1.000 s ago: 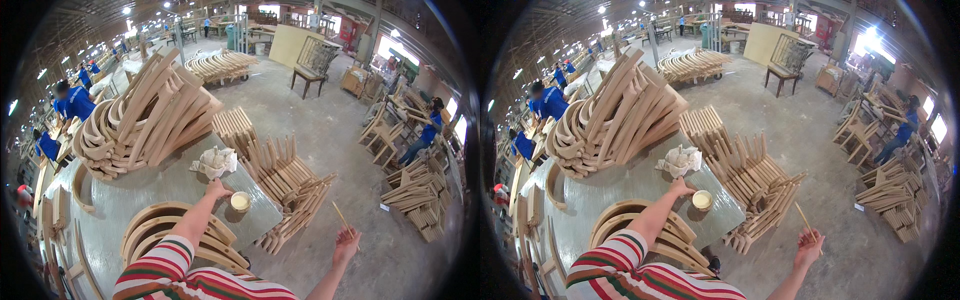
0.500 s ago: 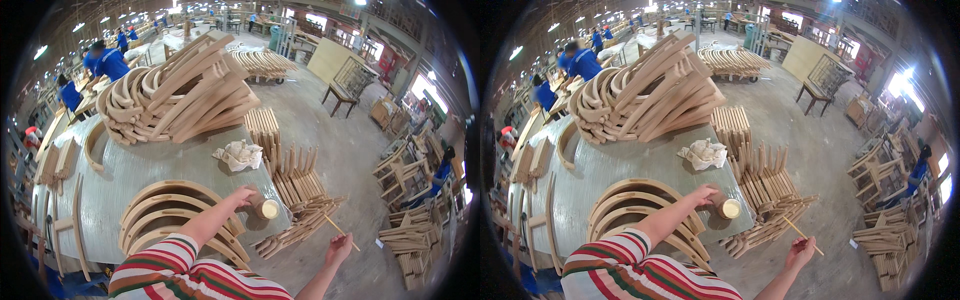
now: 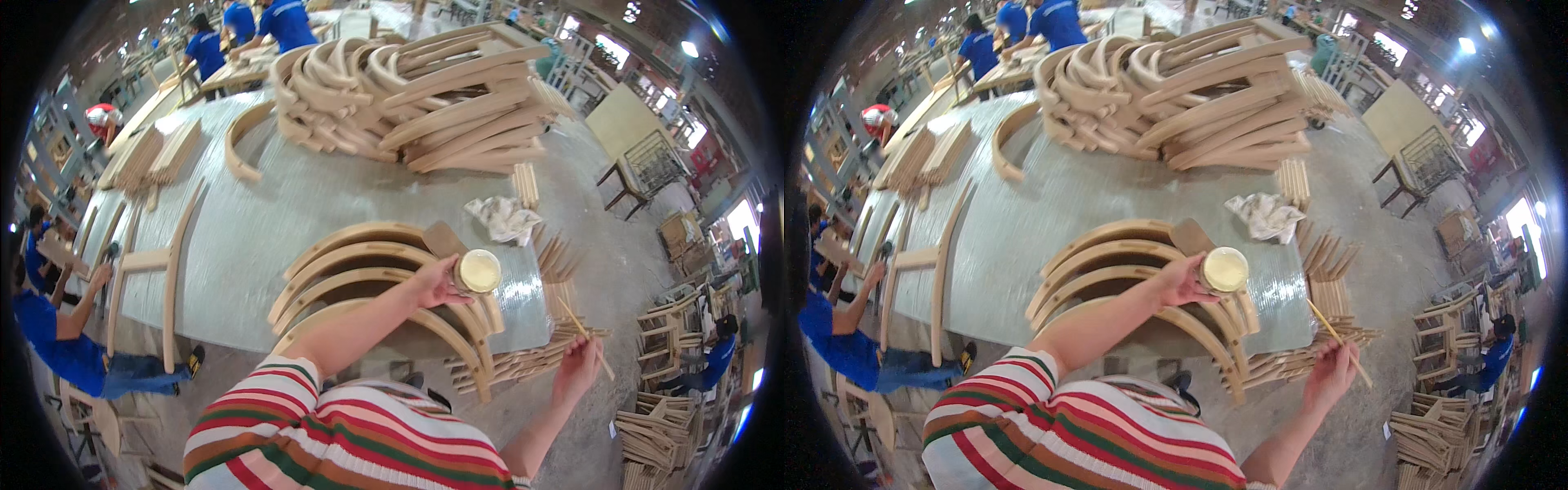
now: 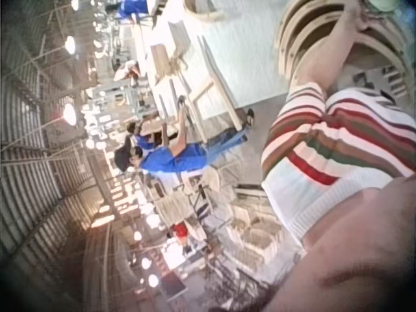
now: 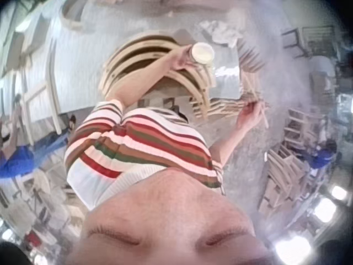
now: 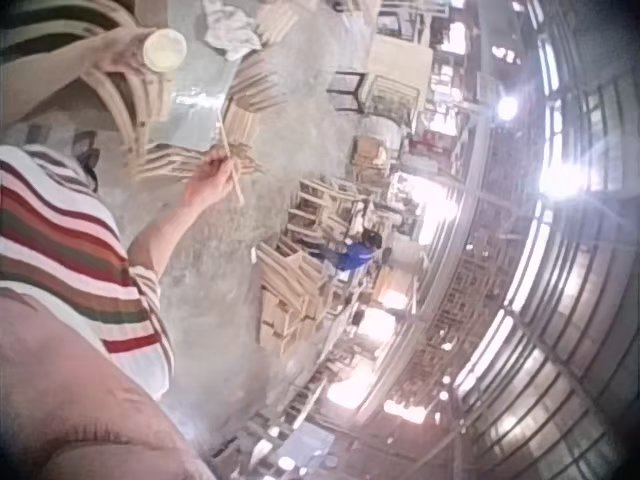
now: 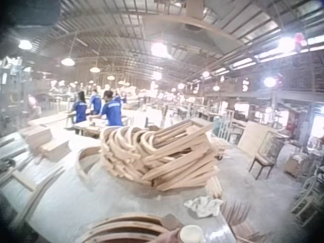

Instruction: The person applies glue to wooden chair components using a brush and a small container. They dip the brush into the glue and apply it to the joints of chair frames and curved backrest pieces. The person handles the wooden parts one by one, applying the adhesive to specific areas before placing them on the workbench.

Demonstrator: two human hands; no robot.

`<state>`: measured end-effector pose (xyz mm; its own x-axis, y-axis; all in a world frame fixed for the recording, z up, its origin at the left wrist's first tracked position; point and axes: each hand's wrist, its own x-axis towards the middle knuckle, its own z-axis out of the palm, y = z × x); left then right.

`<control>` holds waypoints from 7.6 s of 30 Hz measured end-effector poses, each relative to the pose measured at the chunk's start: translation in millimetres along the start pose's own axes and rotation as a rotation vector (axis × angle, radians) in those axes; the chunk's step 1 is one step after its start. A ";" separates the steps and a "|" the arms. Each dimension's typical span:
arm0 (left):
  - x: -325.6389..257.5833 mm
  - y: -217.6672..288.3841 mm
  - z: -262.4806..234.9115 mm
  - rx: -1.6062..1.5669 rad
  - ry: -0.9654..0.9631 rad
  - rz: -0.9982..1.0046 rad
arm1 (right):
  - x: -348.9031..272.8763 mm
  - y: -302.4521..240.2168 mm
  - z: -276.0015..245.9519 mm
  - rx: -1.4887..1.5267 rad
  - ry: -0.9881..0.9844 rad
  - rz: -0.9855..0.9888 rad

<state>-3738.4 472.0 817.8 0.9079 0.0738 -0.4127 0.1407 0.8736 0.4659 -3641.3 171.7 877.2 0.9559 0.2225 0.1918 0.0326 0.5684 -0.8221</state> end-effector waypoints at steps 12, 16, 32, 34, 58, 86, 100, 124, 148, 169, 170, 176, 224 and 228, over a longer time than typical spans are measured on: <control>-259.9 -21.9 -167.4 -0.192 0.354 0.473 | -146.2 112.4 256.5 -0.575 -0.912 -0.083; -294.8 -24.9 -183.4 -0.235 0.423 0.583 | -177.6 126.9 305.5 -0.620 -1.116 -0.177; -309.7 0.7 -182.9 -0.377 0.401 0.735 | -160.2 205.3 308.2 0.123 -0.781 0.876; -297.1 10.3 -181.9 -0.364 0.388 0.759 | -155.7 213.5 305.0 0.111 -0.697 0.921; -268.0 -12.4 -228.9 -0.589 0.631 0.913 | -69.4 301.8 337.3 -0.775 -1.141 -0.082; -277.4 -19.0 -221.0 -0.499 0.679 0.875 | -107.0 236.1 364.1 -0.455 -1.137 0.326; -291.4 -13.0 -212.9 -0.447 0.583 0.885 | -155.3 245.3 334.6 0.001 -0.931 0.891; -322.2 -21.6 -259.2 -0.535 0.664 0.946 | -154.0 259.2 317.6 -0.656 -1.131 0.181; -324.6 -34.3 -244.7 -0.491 0.688 0.888 | -169.2 254.5 328.3 -0.875 -1.388 -0.201; -314.4 -22.5 -219.4 -0.407 0.536 0.820 | -186.1 239.6 306.9 0.097 -0.675 1.138; -312.4 -20.6 -216.8 -0.406 0.542 0.818 | -188.6 242.7 302.4 0.103 -0.644 1.137; -302.6 -17.0 -214.8 -0.379 0.539 0.782 | -203.9 247.3 297.7 0.020 -0.474 1.122; -306.7 -85.9 -197.6 -0.482 0.720 0.875 | -192.8 199.4 298.4 -0.409 -1.234 0.300; -293.9 -95.4 -181.1 -0.459 0.728 0.876 | -189.2 209.4 291.1 -0.469 -1.324 0.328</control>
<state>-4090.2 454.0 752.9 0.1725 0.8437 -0.5083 -0.6915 0.4712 0.5475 -3900.3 479.2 824.8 -0.0210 0.9952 0.0960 0.2084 0.0982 -0.9731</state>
